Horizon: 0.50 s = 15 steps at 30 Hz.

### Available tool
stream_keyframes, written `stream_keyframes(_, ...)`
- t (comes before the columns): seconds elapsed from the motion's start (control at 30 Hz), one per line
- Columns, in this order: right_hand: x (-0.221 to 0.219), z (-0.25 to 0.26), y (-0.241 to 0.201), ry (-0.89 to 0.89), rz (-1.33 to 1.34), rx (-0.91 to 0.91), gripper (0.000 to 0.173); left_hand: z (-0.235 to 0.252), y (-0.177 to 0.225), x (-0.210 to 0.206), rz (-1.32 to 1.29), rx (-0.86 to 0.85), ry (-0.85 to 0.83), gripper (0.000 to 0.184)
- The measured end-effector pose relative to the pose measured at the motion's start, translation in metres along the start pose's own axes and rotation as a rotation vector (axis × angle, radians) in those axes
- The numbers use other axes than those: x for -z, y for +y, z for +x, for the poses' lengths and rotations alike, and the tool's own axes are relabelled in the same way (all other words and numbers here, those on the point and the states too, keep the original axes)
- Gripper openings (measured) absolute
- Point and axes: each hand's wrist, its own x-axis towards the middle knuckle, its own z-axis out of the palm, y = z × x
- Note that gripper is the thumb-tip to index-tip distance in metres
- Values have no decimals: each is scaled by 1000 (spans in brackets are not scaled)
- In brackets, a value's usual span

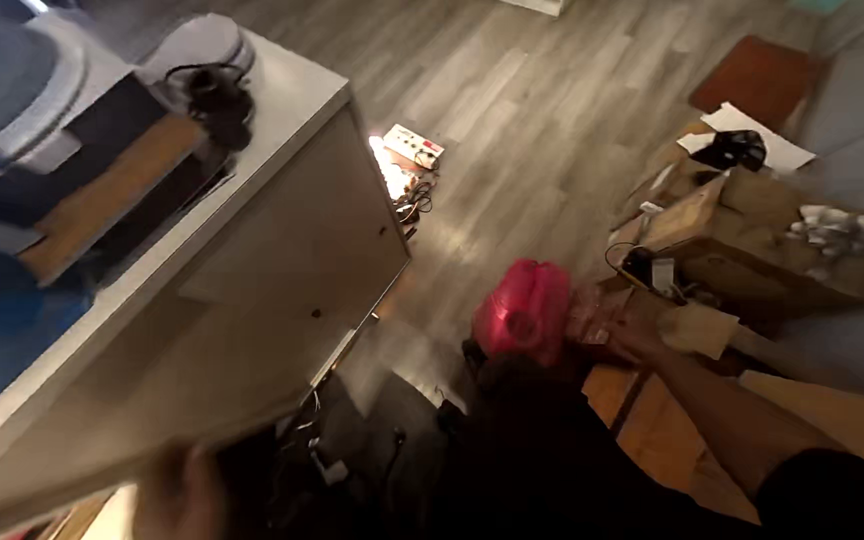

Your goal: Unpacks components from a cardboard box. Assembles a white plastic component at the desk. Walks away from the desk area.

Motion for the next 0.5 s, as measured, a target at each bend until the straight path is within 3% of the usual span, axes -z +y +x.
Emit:
stream_keyframes(0.1, 6, -12, 61, -62, -74, -120, 46, 54, 83, -149, -106, -5, -506, 49)
stream_keyframes(0.2, -22, -34, 109, -45, -98, -161, 48, 79, 177, -285, -127, -177, -1068, 59)
stream_keyframes(0.27, -38, -20, 97, -310, -46, -461, 54, 99, 210, -359, -223, -174, -1317, 61)
stream_keyframes(0.3, -59, 3, 104, -334, 6, -499, 55, 114, 209, -391, -235, -99, -1355, 58)
stream_keyframes(0.37, -81, 45, 96, -357, 131, -486, 56, 133, 168, -424, -108, 104, -1262, 53)
stream_keyframes(0.43, -63, 96, 28, -412, 181, -383, 53, 151, 117, -423, 138, 270, -1119, 50)
stream_keyframes(0.5, -26, 143, -55, -356, 295, -215, 51, 161, 74, -399, 373, 443, -1048, 45)
